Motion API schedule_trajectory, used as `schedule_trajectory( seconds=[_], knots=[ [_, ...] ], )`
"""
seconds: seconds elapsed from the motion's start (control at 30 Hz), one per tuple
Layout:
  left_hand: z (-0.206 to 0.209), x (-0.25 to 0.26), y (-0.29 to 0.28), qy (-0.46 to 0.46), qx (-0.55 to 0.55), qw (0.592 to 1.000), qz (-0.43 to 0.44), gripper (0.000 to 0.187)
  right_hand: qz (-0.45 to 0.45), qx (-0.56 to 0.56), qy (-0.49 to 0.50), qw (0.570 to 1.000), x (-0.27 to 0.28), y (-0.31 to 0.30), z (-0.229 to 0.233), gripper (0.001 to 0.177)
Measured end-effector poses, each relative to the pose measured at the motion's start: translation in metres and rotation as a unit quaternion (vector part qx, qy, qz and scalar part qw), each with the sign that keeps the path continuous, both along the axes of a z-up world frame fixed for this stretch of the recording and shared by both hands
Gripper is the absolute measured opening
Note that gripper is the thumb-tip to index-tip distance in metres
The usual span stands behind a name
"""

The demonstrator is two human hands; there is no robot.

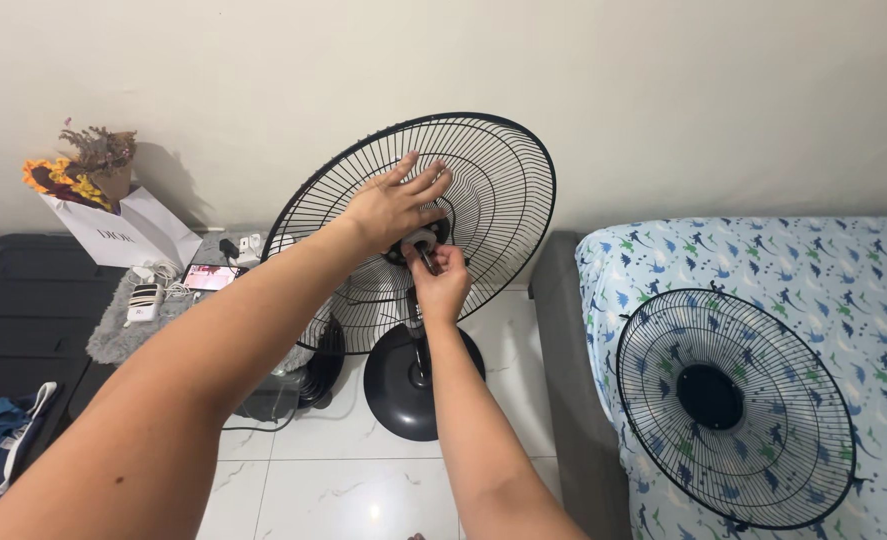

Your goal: The person assembles a standing fan by attaching the front grill, inserting the fan blade, securing it with a nut, and attaching the rear grill. The person handles the fan components by hand and completes the assembly.

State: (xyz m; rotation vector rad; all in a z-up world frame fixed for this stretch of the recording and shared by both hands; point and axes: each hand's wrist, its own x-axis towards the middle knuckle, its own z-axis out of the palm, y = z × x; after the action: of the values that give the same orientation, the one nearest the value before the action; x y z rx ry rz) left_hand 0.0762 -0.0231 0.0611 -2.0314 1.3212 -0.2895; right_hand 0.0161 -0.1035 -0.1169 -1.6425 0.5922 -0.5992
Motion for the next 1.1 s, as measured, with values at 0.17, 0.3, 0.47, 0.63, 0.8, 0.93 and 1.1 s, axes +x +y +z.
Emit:
schedule_trajectory(
  seconds=[0.17,0.3,0.47,0.63,0.8,0.93,1.1],
  knots=[
    [0.002,-0.002,-0.001,0.014,0.016,1.000,0.006,0.088,-0.034,-0.106,-0.141,0.984,-0.015,0.001,0.015,0.071],
    [-0.007,0.003,-0.002,-0.011,-0.016,1.000,-0.015,0.082,-0.002,-0.258,-0.127,0.958,-0.020,-0.004,0.023,0.057],
    [-0.002,-0.004,-0.002,0.010,0.007,1.000,0.028,0.084,-0.015,-0.286,-0.058,0.956,-0.006,-0.009,0.032,0.053],
    [0.010,-0.015,-0.007,0.010,0.028,0.999,0.039,0.083,0.012,-0.289,-0.060,0.955,-0.006,-0.012,0.042,0.070],
    [0.001,-0.007,-0.008,-0.022,0.026,0.999,0.023,0.081,0.043,0.002,0.011,0.999,0.017,-0.016,0.015,0.051],
    [-0.012,0.001,-0.006,0.005,-0.020,1.000,0.013,0.071,0.104,0.344,0.019,0.933,0.028,-0.022,0.004,0.050],
    [-0.005,-0.007,-0.007,-0.007,0.021,0.999,0.026,0.082,0.146,-0.060,0.143,0.977,0.003,-0.028,0.047,0.062]
  ],
)
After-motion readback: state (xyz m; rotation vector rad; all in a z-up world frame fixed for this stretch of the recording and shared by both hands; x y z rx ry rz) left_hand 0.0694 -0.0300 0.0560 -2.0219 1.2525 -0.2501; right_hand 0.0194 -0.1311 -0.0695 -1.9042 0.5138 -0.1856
